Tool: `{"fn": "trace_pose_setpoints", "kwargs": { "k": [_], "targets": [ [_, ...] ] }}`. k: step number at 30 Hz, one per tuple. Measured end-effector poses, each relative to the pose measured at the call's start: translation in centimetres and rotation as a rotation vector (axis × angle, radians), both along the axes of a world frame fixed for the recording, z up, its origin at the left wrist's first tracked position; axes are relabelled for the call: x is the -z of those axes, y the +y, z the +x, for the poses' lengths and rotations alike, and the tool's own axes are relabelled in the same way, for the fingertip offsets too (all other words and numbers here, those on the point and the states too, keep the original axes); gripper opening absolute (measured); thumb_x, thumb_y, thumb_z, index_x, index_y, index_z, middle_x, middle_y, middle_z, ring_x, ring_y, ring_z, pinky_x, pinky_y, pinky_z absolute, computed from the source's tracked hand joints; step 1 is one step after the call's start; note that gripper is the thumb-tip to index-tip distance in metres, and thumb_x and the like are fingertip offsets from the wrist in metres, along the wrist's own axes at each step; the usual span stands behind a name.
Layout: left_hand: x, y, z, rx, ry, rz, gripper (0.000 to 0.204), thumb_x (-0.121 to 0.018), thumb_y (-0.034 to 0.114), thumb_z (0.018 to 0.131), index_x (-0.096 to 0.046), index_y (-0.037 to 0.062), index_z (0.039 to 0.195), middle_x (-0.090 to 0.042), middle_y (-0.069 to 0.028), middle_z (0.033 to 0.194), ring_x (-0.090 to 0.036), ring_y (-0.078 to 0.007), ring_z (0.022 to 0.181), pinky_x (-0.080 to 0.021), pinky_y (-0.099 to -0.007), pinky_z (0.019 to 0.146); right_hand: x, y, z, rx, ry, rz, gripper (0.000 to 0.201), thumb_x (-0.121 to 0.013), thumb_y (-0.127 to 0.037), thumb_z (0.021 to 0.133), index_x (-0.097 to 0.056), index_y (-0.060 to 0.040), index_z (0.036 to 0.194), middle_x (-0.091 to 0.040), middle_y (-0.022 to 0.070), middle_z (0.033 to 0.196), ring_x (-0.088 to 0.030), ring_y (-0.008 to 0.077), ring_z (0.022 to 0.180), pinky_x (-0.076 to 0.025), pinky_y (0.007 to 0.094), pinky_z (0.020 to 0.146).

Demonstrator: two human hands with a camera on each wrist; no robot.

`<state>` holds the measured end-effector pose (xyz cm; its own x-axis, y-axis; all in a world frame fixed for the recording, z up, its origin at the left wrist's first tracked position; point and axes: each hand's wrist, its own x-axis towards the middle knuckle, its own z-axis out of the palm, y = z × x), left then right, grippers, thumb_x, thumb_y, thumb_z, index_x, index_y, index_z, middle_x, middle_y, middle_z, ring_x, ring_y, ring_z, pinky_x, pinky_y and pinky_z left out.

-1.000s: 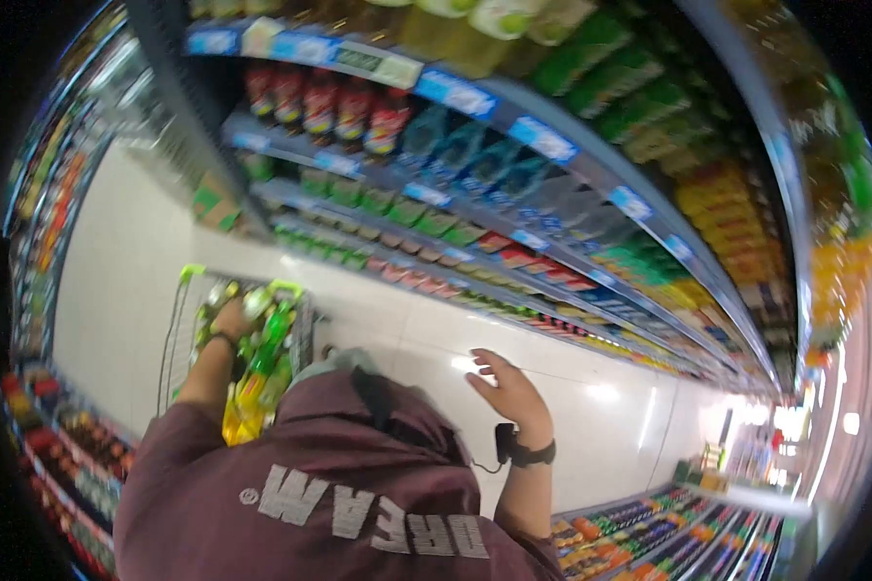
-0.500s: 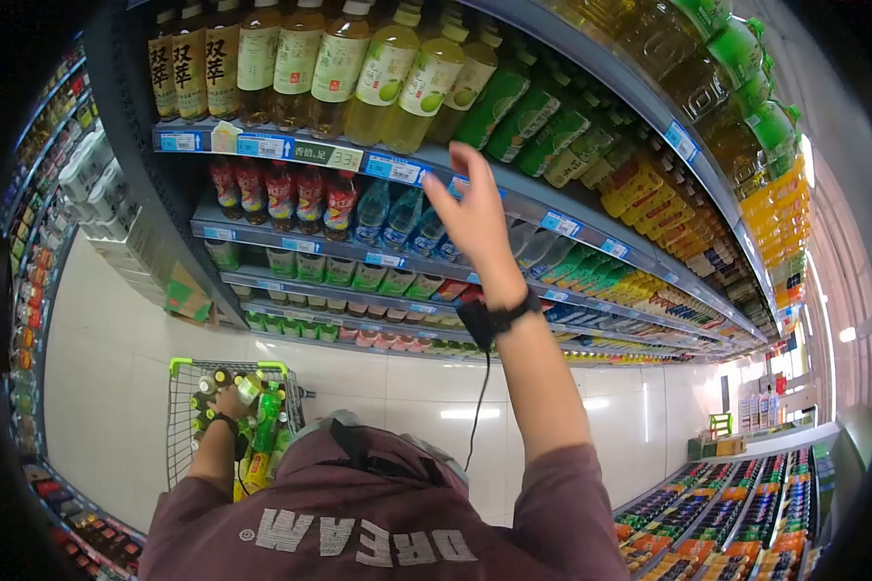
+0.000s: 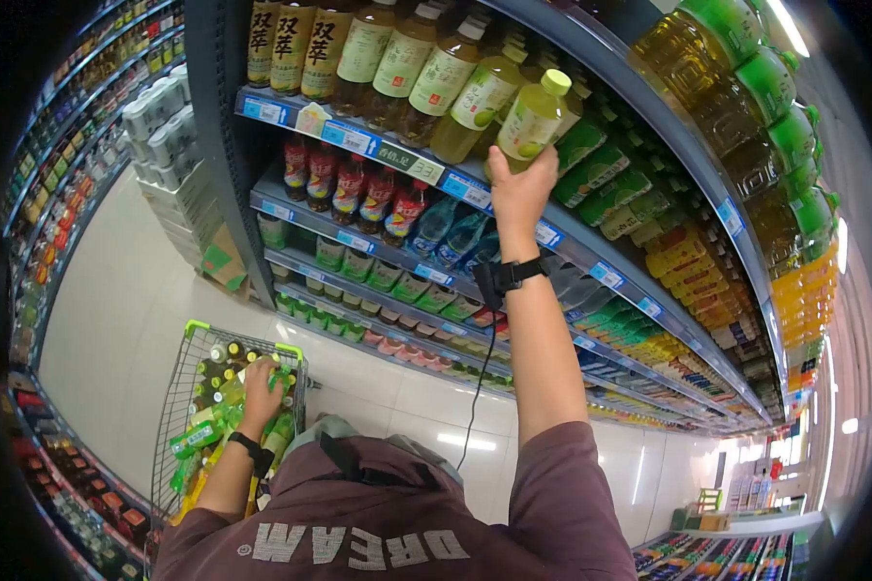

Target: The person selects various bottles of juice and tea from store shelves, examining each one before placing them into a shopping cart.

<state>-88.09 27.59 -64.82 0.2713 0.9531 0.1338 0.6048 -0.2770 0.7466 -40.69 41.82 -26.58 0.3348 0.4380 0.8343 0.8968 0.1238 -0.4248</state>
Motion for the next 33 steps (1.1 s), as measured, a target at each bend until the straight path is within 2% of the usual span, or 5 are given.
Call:
{"fn": "trace_pose_setpoints", "kwargs": {
  "k": [16, 22, 24, 30, 33],
  "targets": [
    [-27.4, -3.4, 13.8, 0.477, -1.588, -0.487, 0.109, -0.065, 0.077, 0.086, -0.032, 0.0012, 0.156, -0.06, -0.0168, 0.138, -0.062, -0.0301, 0.127, -0.047, -0.0466, 0.113, 5.5, -24.9, -13.3, -1.34, 1.412, -1.012, 0.064, -0.056, -0.044, 0.096, -0.05, 0.0002, 0.143, -0.067, 0.0203, 0.12, -0.072, 0.0261, 0.092, -0.066, 0.0434, 0.072],
    [-27.9, -8.0, 18.4, 0.32, -1.686, -0.639, 0.057, -0.072, 0.043, 0.097, -0.052, 0.0064, 0.135, -0.068, -0.0095, 0.117, -0.073, -0.0245, 0.1, -0.059, -0.0433, 0.097, 7.9, -31.2, -11.7, -1.364, 1.633, -1.188, 0.067, -0.065, -0.045, 0.096, -0.048, 0.0002, 0.143, -0.067, 0.0226, 0.122, -0.071, 0.0302, 0.106, -0.061, 0.046, 0.089],
    [-29.5, -10.1, 20.1, 0.222, -1.623, -0.594, 0.043, -0.073, 0.033, 0.098, -0.054, 0.0076, 0.127, -0.067, -0.0089, 0.115, -0.071, -0.0233, 0.1, -0.06, -0.0407, 0.092, 8.1, -33.0, -11.1, -0.961, 0.483, -0.888, 0.075, -0.08, -0.031, 0.088, -0.043, 0.0003, 0.145, -0.066, 0.0249, 0.124, -0.068, 0.0362, 0.115, -0.057, 0.0465, 0.093],
    [-32.1, -14.9, 23.6, 0.036, -1.407, -0.495, 0.046, -0.077, 0.026, 0.095, -0.053, 0.0073, 0.129, -0.065, -0.0094, 0.122, -0.068, -0.0231, 0.105, -0.059, -0.04, 0.09, 9.2, -36.9, -9.0, -0.704, 0.253, -0.79, 0.08, -0.085, -0.025, 0.08, -0.042, -0.0019, 0.143, -0.067, 0.0215, 0.119, -0.072, 0.0327, 0.099, -0.058, 0.0429, 0.082],
    [-31.4, -16.0, 23.6, 0.175, -1.476, -0.614, 0.047, -0.077, 0.031, 0.094, -0.055, 0.0079, 0.128, -0.064, -0.0087, 0.122, -0.069, -0.0231, 0.106, -0.06, -0.0409, 0.091, 10.4, -38.5, -5.7, -1.59, 1.624, -1.103, 0.085, -0.082, -0.036, 0.079, -0.041, -0.0019, 0.145, -0.064, 0.0189, 0.105, -0.07, 0.0261, 0.082, -0.06, 0.0372, 0.064]
  ]
}}
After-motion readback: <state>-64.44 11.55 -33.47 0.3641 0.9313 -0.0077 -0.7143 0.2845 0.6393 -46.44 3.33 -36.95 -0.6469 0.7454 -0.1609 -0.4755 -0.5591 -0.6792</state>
